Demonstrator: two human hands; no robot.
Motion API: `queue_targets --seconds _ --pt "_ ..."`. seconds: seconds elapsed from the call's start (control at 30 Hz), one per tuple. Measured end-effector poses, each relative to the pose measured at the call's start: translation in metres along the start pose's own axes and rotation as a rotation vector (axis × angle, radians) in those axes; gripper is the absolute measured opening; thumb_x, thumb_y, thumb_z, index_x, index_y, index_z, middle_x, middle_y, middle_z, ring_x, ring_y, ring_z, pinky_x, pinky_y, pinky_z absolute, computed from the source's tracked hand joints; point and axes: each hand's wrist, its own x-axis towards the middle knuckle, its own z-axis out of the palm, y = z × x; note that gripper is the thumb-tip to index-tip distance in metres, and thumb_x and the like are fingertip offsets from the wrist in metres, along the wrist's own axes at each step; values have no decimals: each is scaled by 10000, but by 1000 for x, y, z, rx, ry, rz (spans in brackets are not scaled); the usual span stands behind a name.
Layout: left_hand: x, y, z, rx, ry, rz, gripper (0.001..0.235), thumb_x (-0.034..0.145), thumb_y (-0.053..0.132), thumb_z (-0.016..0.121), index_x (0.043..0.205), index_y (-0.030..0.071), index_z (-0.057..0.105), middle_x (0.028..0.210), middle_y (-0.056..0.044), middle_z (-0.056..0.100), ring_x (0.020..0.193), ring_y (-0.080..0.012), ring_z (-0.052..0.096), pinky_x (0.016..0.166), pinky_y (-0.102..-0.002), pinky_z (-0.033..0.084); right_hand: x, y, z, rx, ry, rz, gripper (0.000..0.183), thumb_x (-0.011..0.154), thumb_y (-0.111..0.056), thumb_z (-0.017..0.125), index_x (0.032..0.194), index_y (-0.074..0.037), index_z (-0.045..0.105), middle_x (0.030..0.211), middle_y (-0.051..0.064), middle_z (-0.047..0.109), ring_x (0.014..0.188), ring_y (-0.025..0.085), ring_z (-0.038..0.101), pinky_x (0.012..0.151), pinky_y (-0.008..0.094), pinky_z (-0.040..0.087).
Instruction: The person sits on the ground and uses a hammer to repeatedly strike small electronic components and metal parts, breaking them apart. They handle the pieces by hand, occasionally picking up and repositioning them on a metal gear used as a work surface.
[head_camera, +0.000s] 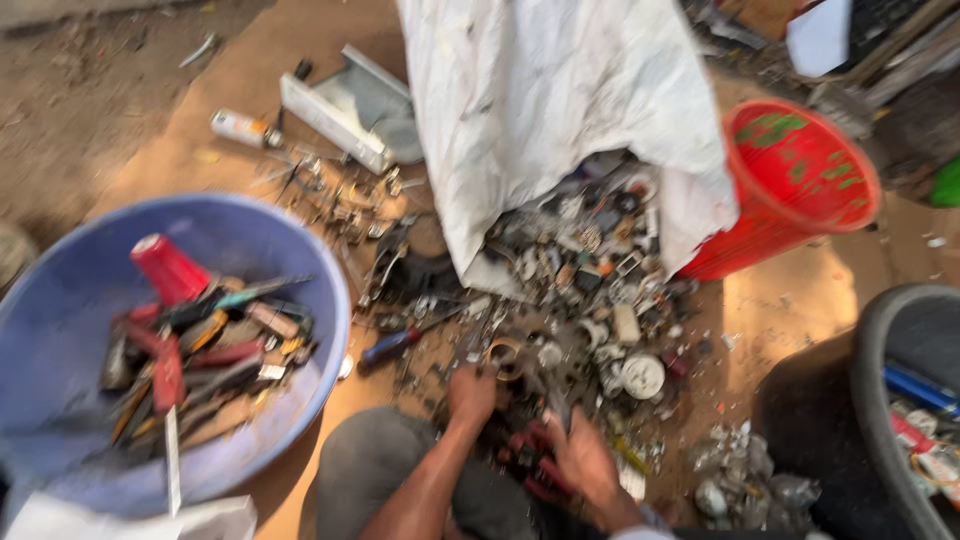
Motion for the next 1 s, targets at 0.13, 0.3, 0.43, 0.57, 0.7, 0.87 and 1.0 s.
queue_targets --seconds 0.13,0.3,0.43,0.57,0.7,0.87,1.0 --pt "11 7 -3 -136 102 85 460 864 386 704 1160 34 726 1002 -198 754 915 -353 721 829 -453 541 2 16 -3 -84 -86 86 539 979 -535 533 1123 -21 606 864 241 690 800 422 674 712 513 528" --pt "10 7 -7 -46 28 43 356 901 358 723 1040 49 831 834 -167 772 728 -298 733 741 -438 563 -11 2 -8 -5 -185 235 469 977 -510 574 1106 -62 625 766 103 644 675 235 636 631 443 530" --pt "6 8 -3 -615 -112 -257 249 908 157 734 1024 -59 781 718 -164 728 544 -221 681 514 -368 599 -30 -29 -29 379 -27 294 334 950 -353 641 1173 -106 608 715 57 590 584 163 538 518 370 452" --pt "2 9 -3 -581 -129 -269 240 915 118 723 1015 -97 755 705 -169 730 511 -199 681 460 -324 588 -47 -68 -90 654 264 -88 215 962 -199 630 1037 1 650 635 71 626 511 145 572 455 302 473" --pt "-2 16 -8 -604 -118 -326 252 917 114 714 1006 -117 762 705 -172 722 507 -211 685 457 -337 579 -42 -93 -136 1046 475 -945 268 1048 -311 654 1104 -54 699 815 126 611 663 199 626 648 341 526" --pt "-5 25 -14 -637 -117 -332 260 898 138 747 994 -104 762 701 -174 718 515 -233 682 468 -348 572 -2 -73 -59 230 246 -477 350 1044 -388 548 1050 -67 687 733 96 675 609 206 646 579 388 531" --pt "-9 24 -14 -546 -113 -353 229 863 148 768 969 -55 783 701 -147 748 534 -221 713 488 -338 597 6 -26 -6 -79 -189 297 446 1043 -473 525 1023 -43 643 696 90 657 581 218 602 544 425 500"
